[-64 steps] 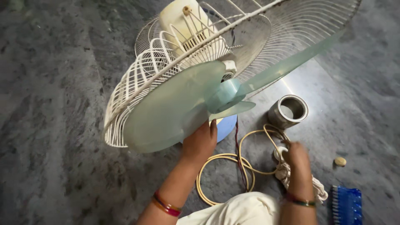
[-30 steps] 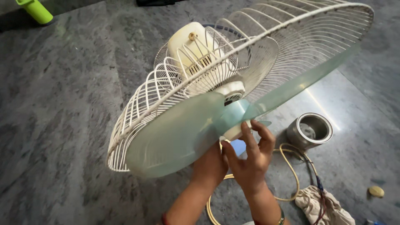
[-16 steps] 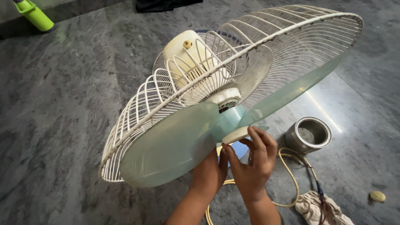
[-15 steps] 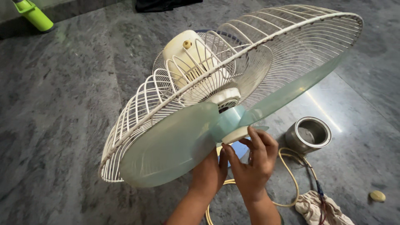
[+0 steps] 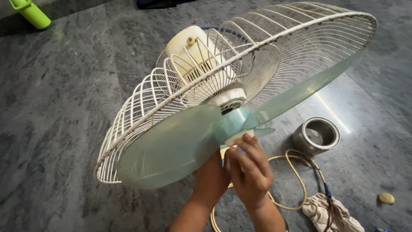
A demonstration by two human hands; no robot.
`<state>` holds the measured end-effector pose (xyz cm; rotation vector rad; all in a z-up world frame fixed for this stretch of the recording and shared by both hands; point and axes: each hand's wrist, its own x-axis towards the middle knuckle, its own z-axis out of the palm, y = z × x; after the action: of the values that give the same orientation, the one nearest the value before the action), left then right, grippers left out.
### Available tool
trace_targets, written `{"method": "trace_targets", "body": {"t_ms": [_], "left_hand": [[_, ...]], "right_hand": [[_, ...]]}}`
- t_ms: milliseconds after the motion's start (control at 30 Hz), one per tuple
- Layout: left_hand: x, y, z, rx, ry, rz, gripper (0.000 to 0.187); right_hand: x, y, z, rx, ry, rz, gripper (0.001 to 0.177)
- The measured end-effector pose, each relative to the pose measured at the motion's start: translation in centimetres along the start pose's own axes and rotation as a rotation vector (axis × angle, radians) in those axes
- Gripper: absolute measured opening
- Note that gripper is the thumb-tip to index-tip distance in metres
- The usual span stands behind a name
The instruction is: The person assembles a table fan by attaching the front grill and securing the fan blades with a nut. They then attach the rear grill to the motor housing.
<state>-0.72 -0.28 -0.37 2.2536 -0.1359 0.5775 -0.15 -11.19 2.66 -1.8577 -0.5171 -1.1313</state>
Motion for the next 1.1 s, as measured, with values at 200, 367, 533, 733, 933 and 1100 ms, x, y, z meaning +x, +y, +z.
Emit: {"method": "trace_targets", "body": {"t_ms": [200, 367, 533, 733, 933, 1100], "left_hand": [[0.1, -0.4, 0.4, 0.147, -0.077, -0.061, 0.046], [0.1, -0.6, 0.7, 0.134, -0.082, -0.067, 0.042], [0.2, -0.3, 0.4, 0.06, -0.018, 0.007, 0.041], [0.4, 0.2, 0.1, 0.023, -0.054, -0.037, 0.04], [0.1, 0.1, 0.4, 0.075, -0.029, 0.022, 0.039], [-0.1, -0.4, 0.8, 0.038, -0.057, -0.015, 0.037]], "right_hand": [[0.1, 0.8, 0.1, 0.241, 0.09, 0.273, 0.055], [0.2, 0.5, -0.5, 0.011, 0.023, 0.246, 0.048], [0.6, 0.5, -0.2, 0.031, 0.013, 0.112, 0.045], [0.6, 0.4, 0.7, 0.251, 0.13, 0.226, 0.044], [0.4, 0.6, -0.1, -0.121, 0.029, 0.065, 0.035], [0.8, 0.7, -0.4, -0.046, 0.02, 0.036, 0.043]]}}
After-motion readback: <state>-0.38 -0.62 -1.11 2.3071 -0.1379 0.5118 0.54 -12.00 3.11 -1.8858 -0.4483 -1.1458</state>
